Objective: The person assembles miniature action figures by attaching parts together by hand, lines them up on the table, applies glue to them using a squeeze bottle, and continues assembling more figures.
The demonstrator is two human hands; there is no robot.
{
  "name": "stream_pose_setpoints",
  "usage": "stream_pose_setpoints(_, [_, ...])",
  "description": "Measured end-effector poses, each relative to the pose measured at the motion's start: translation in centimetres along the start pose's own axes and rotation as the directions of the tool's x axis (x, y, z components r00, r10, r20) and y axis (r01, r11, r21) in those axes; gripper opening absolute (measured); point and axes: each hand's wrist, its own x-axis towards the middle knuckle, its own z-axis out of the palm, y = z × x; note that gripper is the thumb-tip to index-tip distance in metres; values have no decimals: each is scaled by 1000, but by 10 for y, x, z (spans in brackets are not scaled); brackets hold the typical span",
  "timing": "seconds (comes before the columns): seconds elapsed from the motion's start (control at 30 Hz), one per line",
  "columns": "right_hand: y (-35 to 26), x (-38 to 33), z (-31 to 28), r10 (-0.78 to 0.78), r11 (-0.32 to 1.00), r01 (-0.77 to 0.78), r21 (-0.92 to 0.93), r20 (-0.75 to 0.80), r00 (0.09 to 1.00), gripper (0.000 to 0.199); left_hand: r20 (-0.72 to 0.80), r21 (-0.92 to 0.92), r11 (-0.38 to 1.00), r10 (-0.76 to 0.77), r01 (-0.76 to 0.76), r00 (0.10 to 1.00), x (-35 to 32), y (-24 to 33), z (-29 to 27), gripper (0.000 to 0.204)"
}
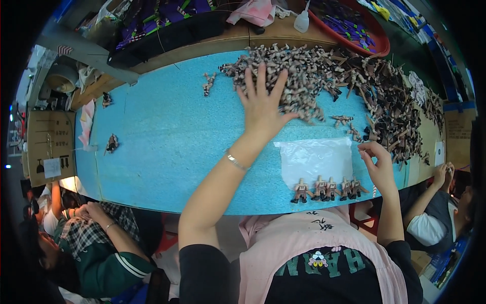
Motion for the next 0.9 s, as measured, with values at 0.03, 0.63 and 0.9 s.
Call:
stream_pose_setpoints(0.03, [-2, -3, 2, 30, 1000, -30, 2, 4, 1000, 12, 21, 29, 998, -50, 49, 999, 7, 5, 4, 105])
stream_pose_setpoints(0.63, [24, 30, 13, -29, 982, 9, -189, -106, 994, 24, -298, -363, 884, -411, 296, 862, -3, -134, -19, 60])
stream_pose_setpoints(0.9, [32, 46, 28, -291, 897, 257, -360, -40, 956, 30, -300, -369, 873, -436, 318, 848, 11, -48, -10, 59])
